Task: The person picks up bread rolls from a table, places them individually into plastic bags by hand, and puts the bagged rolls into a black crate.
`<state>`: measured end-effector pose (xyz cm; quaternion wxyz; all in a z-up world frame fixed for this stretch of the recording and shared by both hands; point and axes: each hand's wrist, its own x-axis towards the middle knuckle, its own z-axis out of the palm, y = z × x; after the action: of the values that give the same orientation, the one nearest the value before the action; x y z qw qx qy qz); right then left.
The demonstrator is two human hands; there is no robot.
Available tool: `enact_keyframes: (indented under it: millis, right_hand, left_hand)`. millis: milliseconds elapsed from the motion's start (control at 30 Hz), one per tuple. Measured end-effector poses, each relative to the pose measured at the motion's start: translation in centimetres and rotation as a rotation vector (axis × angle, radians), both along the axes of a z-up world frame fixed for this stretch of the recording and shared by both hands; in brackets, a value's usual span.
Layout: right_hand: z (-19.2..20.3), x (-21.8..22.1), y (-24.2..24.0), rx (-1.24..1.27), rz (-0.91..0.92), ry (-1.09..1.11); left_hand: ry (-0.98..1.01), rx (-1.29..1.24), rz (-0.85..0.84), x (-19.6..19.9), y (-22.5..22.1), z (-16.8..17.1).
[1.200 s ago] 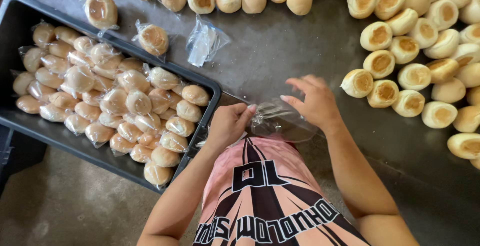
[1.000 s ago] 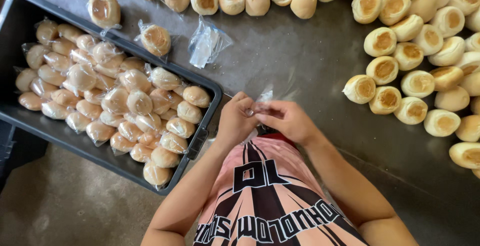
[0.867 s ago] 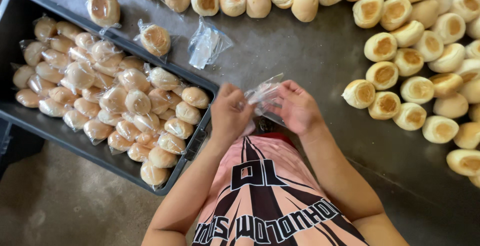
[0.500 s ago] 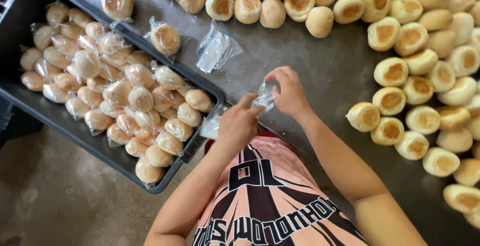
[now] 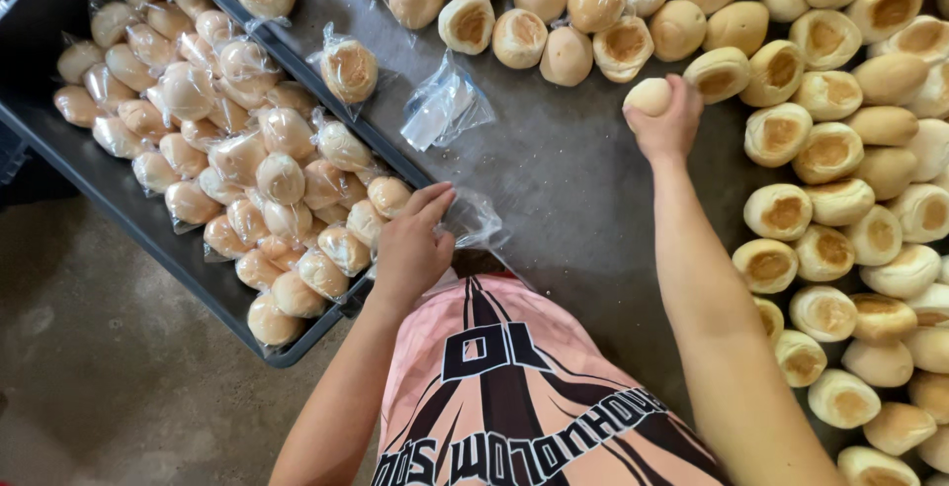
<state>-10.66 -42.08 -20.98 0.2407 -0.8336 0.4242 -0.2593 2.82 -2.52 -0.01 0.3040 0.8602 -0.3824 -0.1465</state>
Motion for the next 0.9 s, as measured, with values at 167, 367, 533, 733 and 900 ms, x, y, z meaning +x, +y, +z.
enact_keyframes:
  millis: [167, 367, 533, 733, 900]
  right_hand:
    - [5.3, -7.8, 6.4, 1.506, 0.035, -0.959]
    - [13.8, -7.3, 13.6, 1.653, 0.237, -1.251]
    - [16.4, -6.3, 18.1, 1.403, 0.186, -1.037]
    - [11.6, -5.5, 23.5, 1.268, 0.062, -0.775]
    - [7.2, -3.9, 25.8, 1.132, -0.278, -0.767]
  left_hand:
    - [0.075, 0.001, -0.119, 0.2, -0.7, -1.2]
    - [0.123, 0.008, -0.271, -1.9, -5.0, -3.8]
    - [0.212, -0.017, -0.29, -3.6, -7.4, -5.0]
    - [0.172, -0.151, -0.433, -4.9, -6.4, -5.0]
    - [-0.073, -0.074, -0.458, -5.5, -5.7, -4.3]
